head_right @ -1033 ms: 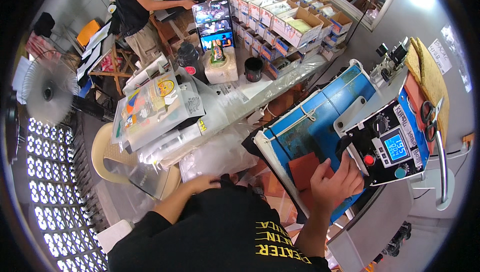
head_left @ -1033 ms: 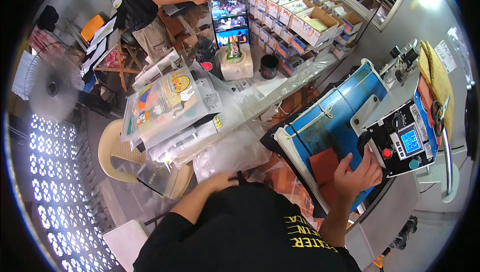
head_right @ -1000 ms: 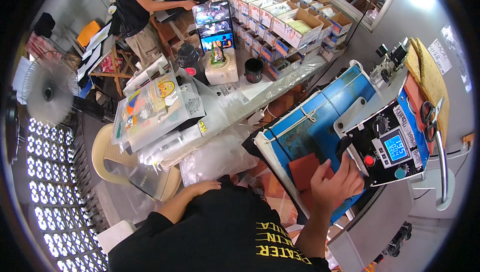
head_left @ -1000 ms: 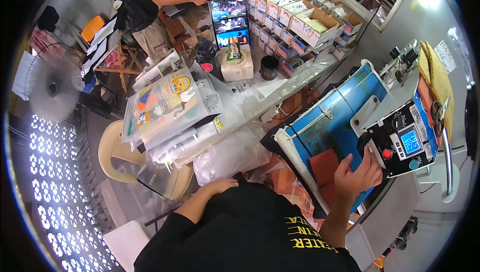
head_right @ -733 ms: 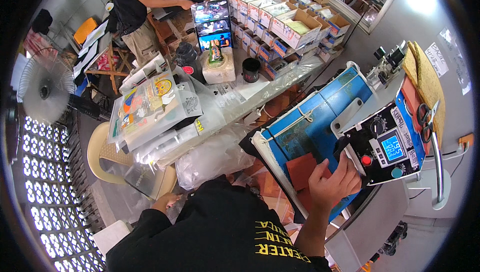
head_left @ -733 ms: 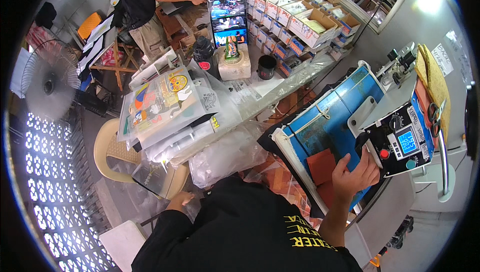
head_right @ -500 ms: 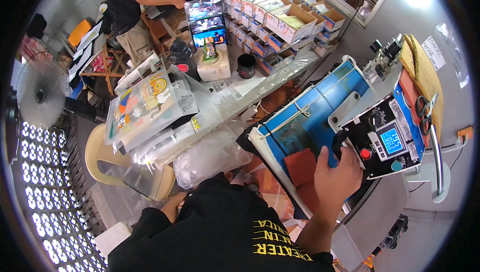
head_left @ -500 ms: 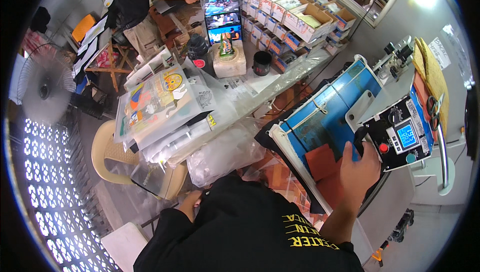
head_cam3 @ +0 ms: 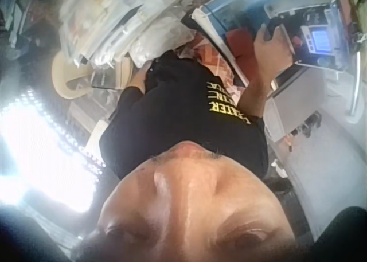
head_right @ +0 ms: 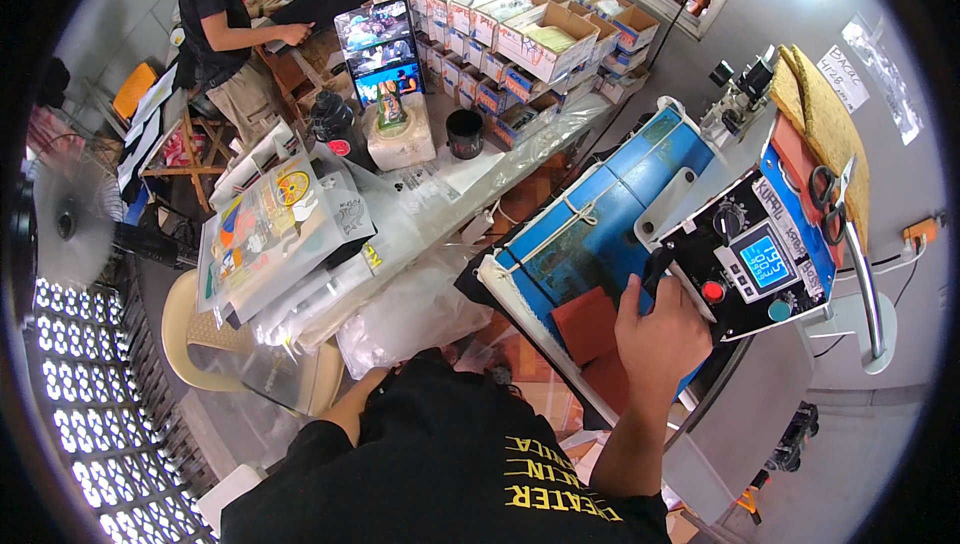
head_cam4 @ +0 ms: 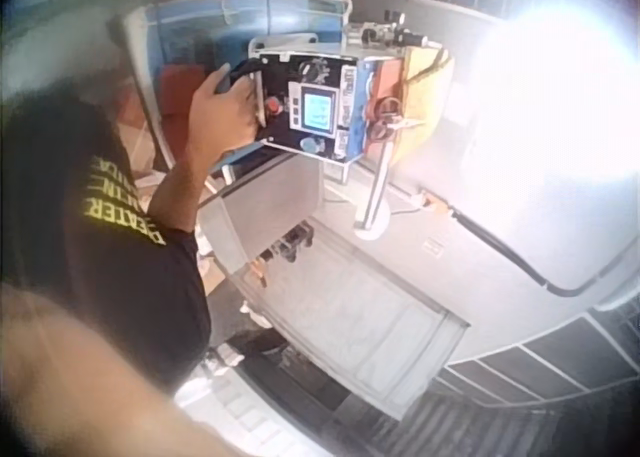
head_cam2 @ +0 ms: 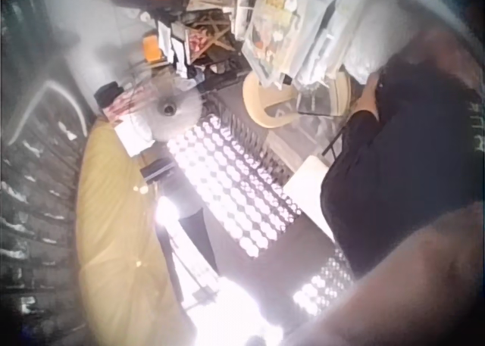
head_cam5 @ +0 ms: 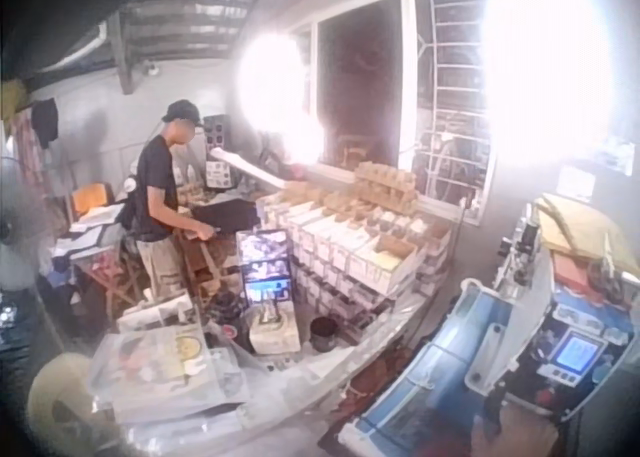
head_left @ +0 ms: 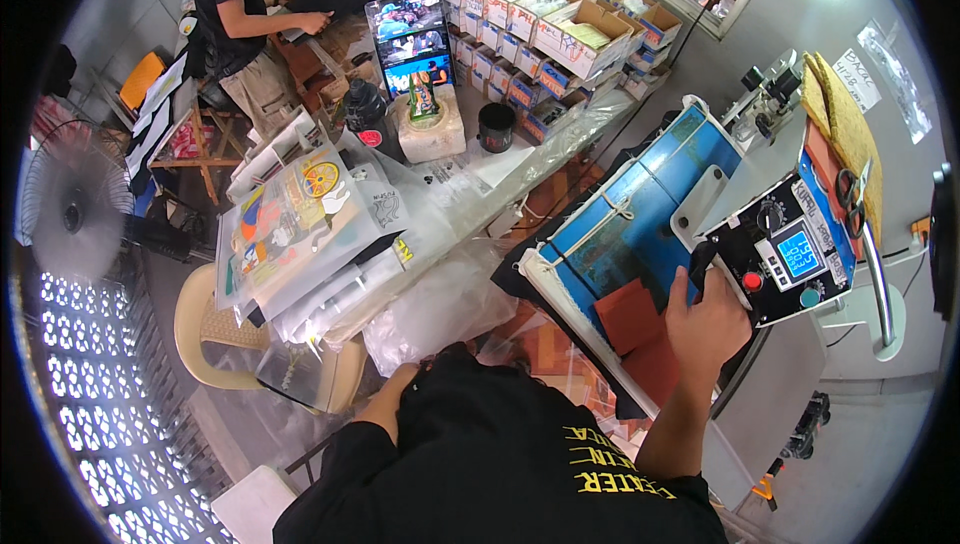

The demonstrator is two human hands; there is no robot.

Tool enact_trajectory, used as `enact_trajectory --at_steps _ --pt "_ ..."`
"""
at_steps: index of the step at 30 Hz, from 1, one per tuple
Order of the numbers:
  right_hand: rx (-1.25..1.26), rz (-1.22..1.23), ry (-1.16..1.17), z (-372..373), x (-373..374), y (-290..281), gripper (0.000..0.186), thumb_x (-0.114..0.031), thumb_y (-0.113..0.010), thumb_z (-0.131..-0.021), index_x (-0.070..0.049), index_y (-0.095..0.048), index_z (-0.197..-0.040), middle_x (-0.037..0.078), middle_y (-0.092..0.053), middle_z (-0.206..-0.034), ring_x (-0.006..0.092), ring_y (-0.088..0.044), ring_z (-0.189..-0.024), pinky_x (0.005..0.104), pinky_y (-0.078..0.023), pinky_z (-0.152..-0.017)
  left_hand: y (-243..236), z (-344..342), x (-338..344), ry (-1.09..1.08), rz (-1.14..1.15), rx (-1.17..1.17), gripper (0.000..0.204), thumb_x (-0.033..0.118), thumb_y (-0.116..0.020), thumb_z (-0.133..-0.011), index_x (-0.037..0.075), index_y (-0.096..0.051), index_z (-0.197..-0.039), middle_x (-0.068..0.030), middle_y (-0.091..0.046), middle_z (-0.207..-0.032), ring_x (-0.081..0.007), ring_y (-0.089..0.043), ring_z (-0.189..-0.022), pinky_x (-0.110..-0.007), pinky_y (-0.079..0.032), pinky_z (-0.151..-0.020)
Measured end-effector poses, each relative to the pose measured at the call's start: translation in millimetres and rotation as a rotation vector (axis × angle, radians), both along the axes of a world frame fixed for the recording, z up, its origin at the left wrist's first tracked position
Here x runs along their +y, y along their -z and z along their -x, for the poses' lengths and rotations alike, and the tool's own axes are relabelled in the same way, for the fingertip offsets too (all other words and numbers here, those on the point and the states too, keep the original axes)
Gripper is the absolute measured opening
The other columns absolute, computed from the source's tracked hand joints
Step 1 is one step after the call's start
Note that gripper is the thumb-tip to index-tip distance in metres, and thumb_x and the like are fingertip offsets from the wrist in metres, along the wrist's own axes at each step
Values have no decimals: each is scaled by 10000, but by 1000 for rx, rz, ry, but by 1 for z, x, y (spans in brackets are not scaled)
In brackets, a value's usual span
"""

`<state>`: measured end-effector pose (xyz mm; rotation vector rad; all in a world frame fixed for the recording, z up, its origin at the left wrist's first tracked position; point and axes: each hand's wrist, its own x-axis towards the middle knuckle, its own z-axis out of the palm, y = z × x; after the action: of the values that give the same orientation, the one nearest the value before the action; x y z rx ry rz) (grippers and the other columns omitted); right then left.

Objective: The person prepares shirts for printing by hand, using scissors to trim graphic transfer sheets and positioning them onto t-shirts placed on a heat press machine.

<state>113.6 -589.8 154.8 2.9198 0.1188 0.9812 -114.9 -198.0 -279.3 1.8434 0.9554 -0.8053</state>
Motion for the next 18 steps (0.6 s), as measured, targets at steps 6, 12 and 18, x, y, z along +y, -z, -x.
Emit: enact_trajectory --at_steps 6,12,18 --pt "-32 15 10 -2 0 -1 314 -365 -698 -847 -104 -573 -726 68 -579 -613 304 -592 -524 412 -443 -474 -3 -12 1 141 0 47 608 527 -618 -860 -58 -712 -1000 -249 -716 -965 -327 -703 -936 -424 -517 -803" --pt "-61 38 13 -4 0 2 343 -346 -717 -832 -105 -528 -677 68 -567 -607 300 -586 -526 407 -449 -484 -4 -17 0 180 3 57 623 537 -646 -834 -55 -713 -1015 -245 -717 -986 -324 -700 -944 -418 -517 -808" --pt "-135 52 -13 -9 0 2 373 -362 -716 -838 -108 -508 -662 67 -559 -601 296 -578 -515 400 -441 -470 -3 -33 -3 254 10 45 642 548 -674 -808 -53 -714 -1031 -242 -718 -1007 -321 -696 -953 -413 -516 -814"
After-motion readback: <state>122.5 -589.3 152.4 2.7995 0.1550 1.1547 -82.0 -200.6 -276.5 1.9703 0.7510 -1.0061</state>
